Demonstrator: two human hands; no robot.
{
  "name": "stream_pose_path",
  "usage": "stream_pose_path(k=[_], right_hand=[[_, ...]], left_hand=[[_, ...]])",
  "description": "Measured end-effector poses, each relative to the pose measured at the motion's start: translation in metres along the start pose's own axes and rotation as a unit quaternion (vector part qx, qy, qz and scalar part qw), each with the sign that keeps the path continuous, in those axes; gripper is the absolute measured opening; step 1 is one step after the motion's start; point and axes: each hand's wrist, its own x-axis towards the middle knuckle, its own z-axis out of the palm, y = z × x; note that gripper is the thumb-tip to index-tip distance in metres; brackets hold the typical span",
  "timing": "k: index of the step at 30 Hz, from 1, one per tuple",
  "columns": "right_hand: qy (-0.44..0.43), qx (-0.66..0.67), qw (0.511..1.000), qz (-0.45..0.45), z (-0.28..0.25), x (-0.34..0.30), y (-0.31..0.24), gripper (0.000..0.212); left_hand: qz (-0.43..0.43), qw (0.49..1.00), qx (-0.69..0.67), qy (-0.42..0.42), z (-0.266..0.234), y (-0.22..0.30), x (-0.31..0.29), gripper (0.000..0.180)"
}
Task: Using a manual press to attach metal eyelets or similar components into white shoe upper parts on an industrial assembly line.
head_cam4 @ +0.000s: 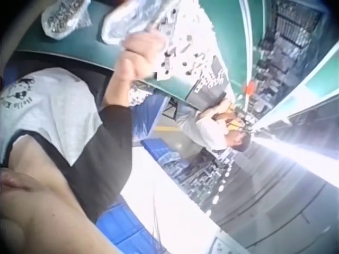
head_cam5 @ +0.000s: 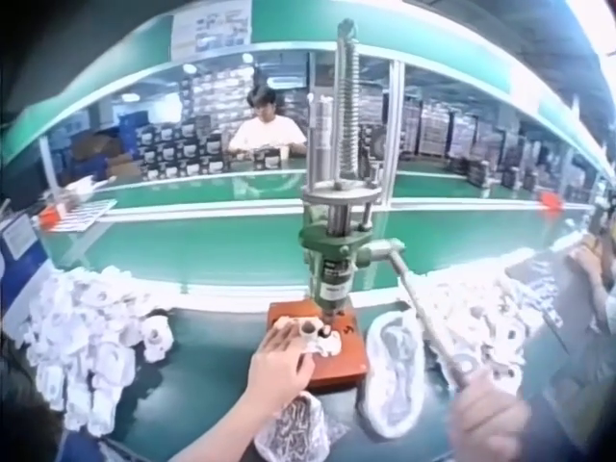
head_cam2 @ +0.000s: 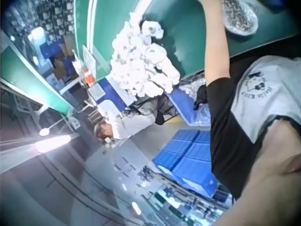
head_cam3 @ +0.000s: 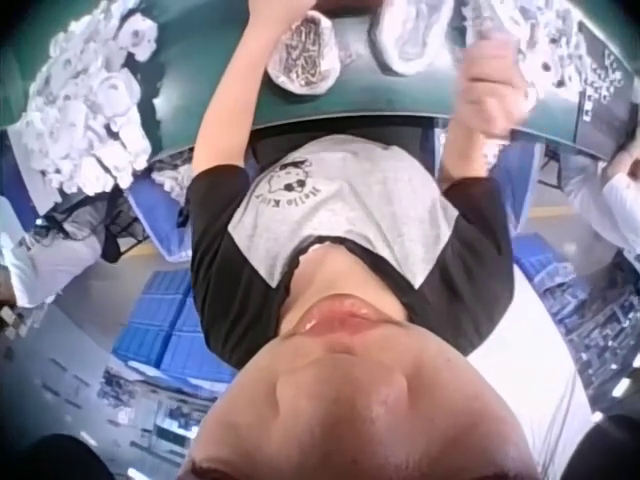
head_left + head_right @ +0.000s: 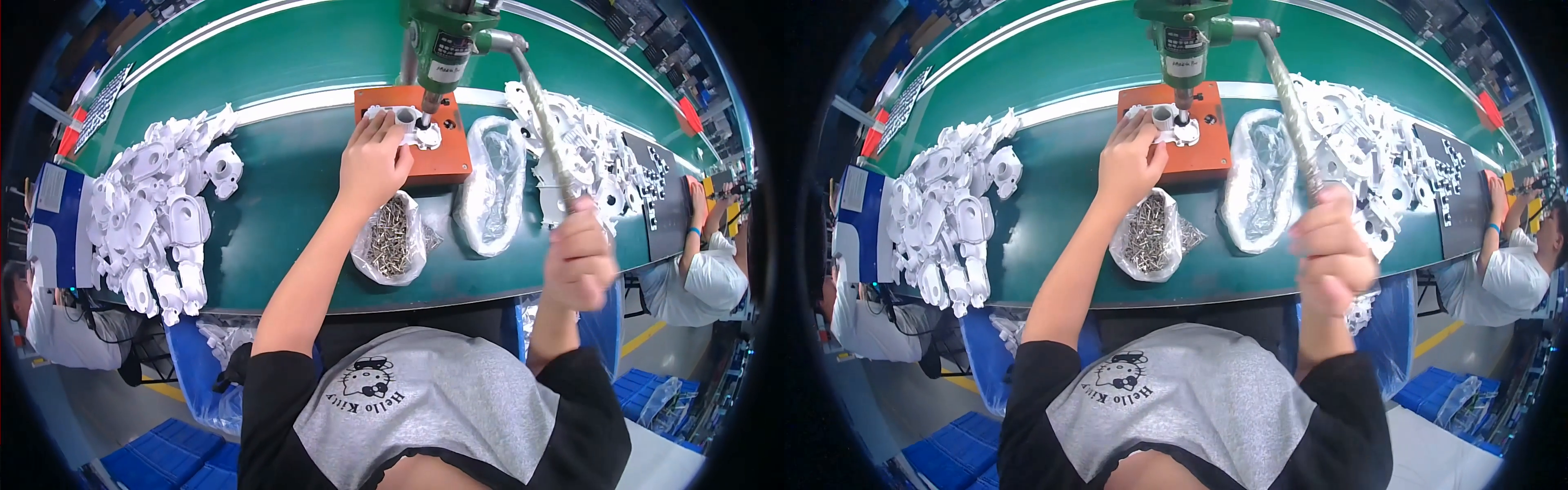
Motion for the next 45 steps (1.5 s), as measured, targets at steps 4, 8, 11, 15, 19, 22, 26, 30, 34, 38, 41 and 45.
stream_pose_path(k=[4,8,11,15,19,22,26,30,34,38,41,45], right_hand=[[-0.033,-0.051,0.998,-0.024,-0.002,-0.005,0.002,0.037],[-0.11,0.059,0.992,-0.003,-0.017,0.041,0.018,0.039],[-0.019,0.256,0.965,0.052,-0.03,0.109,0.018,0.035],[0.078,0.219,0.967,0.1,-0.014,0.172,0.091,0.028],[0.067,0.12,0.938,0.318,0.049,0.216,0.168,0.014],[-0.048,0.07,0.938,0.337,0.046,0.186,0.202,0.011],[-0.065,-0.047,0.856,0.511,0.036,0.178,0.198,0.012],[-0.025,0.105,0.911,0.399,0.017,0.152,0.203,0.018],[-0.002,-0.088,0.963,0.254,-0.003,0.113,0.139,0.027],[0.04,-0.139,0.948,0.282,-0.076,0.046,0.056,0.028],[0.126,-0.221,0.907,0.334,-0.121,-0.011,0.027,0.021],[0.173,-0.35,0.854,0.344,-0.162,-0.083,0.005,0.02]], left_hand=[[-0.004,1.0,-0.009,-0.024,-0.003,0.003,0.001,0.025],[0.003,1.0,0.017,0.004,-0.002,-0.003,-0.008,0.025],[0.006,1.0,-0.013,-0.011,0.004,0.01,0.003,0.026],[0.008,1.0,-0.009,-0.017,0.007,0.008,0.002,0.027],[0.001,1.0,-0.003,-0.021,0.003,0.0,-0.004,0.026],[-0.008,1.0,-0.004,-0.019,0.003,-0.006,-0.003,0.027],[-0.017,0.999,-0.013,-0.044,-0.007,-0.024,-0.002,0.031],[-0.042,0.994,-0.058,-0.08,-0.007,-0.021,0.001,0.036],[-0.079,0.987,-0.116,-0.081,-0.013,-0.026,-0.004,0.036],[-0.106,0.97,-0.157,-0.153,-0.01,-0.022,0.003,0.041],[-0.149,0.96,-0.167,-0.169,-0.02,-0.011,0.006,0.04],[-0.133,0.962,-0.177,-0.16,-0.008,-0.004,0.004,0.041]])
